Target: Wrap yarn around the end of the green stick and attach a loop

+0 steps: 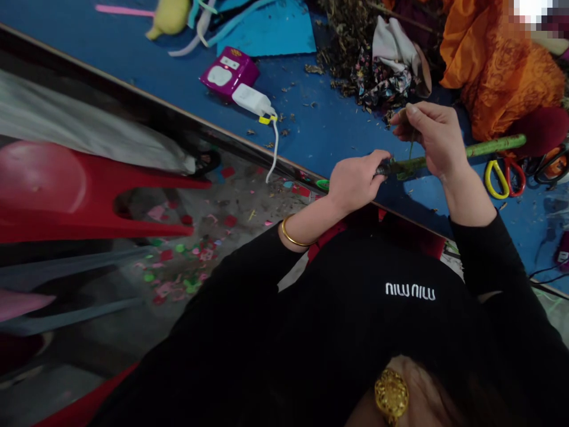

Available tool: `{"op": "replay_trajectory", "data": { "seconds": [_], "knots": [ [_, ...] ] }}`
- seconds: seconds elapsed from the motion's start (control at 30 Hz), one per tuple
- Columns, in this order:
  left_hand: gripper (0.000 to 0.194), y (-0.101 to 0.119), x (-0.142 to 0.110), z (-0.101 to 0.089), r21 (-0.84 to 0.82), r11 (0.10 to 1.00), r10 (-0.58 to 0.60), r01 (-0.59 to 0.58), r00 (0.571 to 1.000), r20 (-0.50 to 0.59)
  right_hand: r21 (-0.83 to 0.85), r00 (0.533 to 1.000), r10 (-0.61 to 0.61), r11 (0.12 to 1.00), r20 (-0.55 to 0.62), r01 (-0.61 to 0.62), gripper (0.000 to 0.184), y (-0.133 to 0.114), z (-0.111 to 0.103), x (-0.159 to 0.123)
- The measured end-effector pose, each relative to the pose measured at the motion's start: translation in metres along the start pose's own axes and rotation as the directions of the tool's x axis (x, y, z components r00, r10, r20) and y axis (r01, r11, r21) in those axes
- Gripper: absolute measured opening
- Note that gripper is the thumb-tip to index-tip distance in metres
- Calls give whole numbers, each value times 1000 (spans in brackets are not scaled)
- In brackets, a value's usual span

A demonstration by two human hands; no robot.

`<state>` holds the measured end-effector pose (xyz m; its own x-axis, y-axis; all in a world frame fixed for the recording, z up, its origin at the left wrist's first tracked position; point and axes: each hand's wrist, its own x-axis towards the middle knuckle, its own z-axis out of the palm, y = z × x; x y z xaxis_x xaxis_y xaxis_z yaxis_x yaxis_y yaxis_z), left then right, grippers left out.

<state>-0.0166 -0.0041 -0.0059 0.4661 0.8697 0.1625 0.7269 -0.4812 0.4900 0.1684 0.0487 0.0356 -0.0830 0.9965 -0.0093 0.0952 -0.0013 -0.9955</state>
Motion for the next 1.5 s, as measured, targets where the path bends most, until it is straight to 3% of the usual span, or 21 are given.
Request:
{"op": "replay_trajectory", "data": {
  "seconds": [0.33,0.7,0.83,1.03,1.13,1.27,1.37,1.43,1.5],
  "knots": [
    [35,-18,-4,17,7,979,204,-205,971,-121,38,991,129,991,-33,-128,31,9,10,-1],
    [33,-18,-3,20,-96,985,135,-144,986,-101,96,987,152,983,57,-157,31,11,5,-6],
    [32,-13,0,15,-167,986,18,-25,999,-40,119,990,123,984,61,-130,29,2,-17,-21],
    [29,-7,6,7,-295,947,-113,126,992,63,-117,993,83,990,79,-73,38,-36,-85,-39],
    [28,-7,8,7,-326,932,-140,161,986,86,-106,998,32,994,57,-25,36,-52,-99,-36],
    [29,-5,9,6,-316,930,-159,189,980,119,34,998,5,999,65,-7,35,-54,-84,-19],
    [30,-3,9,3,-303,931,-165,202,976,143,132,991,14,991,133,-32,46,-41,-67,-6],
    [31,-3,10,1,-299,929,-173,218,970,168,37,998,-58,998,30,57,52,-30,-61,-5],
    [30,-4,11,-1,-302,926,-176,227,966,187,-174,963,-226,964,-150,199,42,-21,-59,-14]
  ]
}}
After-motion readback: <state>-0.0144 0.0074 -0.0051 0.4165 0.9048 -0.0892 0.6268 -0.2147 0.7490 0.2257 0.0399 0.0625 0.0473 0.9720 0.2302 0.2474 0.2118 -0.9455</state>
